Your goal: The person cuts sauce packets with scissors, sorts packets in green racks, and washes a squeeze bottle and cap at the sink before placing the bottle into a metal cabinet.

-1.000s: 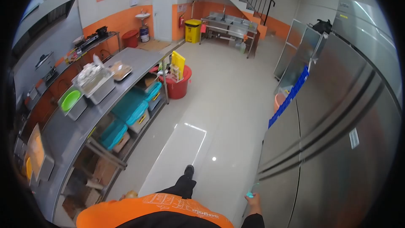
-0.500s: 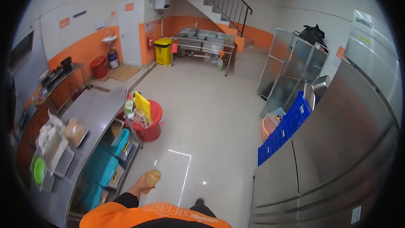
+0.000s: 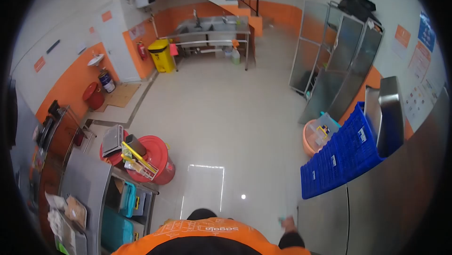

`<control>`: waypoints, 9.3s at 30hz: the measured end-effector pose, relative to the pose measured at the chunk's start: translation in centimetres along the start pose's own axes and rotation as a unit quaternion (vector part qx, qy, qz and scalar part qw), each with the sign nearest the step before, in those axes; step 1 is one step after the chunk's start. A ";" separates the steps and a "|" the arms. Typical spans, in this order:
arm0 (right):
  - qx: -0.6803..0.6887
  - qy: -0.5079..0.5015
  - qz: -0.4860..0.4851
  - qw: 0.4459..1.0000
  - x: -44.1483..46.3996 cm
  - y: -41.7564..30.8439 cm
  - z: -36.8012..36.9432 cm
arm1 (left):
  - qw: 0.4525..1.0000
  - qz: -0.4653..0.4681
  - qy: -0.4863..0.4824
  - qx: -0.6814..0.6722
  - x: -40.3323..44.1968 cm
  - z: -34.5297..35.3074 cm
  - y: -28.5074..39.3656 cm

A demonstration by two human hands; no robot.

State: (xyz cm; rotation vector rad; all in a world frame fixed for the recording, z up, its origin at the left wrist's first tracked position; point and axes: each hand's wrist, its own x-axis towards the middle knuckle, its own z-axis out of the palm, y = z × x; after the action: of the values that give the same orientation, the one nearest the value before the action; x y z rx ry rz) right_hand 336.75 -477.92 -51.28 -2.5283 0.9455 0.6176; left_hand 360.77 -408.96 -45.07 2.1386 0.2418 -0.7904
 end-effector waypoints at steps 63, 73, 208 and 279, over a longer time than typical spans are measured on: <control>0.630 -0.018 0.357 0.690 137.3 -77.8 -77.0 | 0.939 0.273 0.196 -0.080 149.2 -35.2 132.9; 0.367 0.369 -0.013 0.854 175.8 -88.5 -101.8 | 0.937 0.253 0.189 -0.151 155.5 -38.8 149.2; 0.571 -0.291 -0.175 0.748 215.7 -133.8 -112.9 | 0.945 0.076 -0.199 -0.247 207.1 -18.4 181.9; 0.383 0.020 -0.230 0.895 215.6 -134.4 -107.8 | 0.965 0.113 -0.096 -0.217 206.7 -18.9 181.0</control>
State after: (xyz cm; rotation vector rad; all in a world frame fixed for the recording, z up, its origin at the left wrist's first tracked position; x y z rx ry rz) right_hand 603.91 -547.01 -47.89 -1.9232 0.4287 0.0158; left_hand 607.89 -530.54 -47.28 1.6323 0.0587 -0.7284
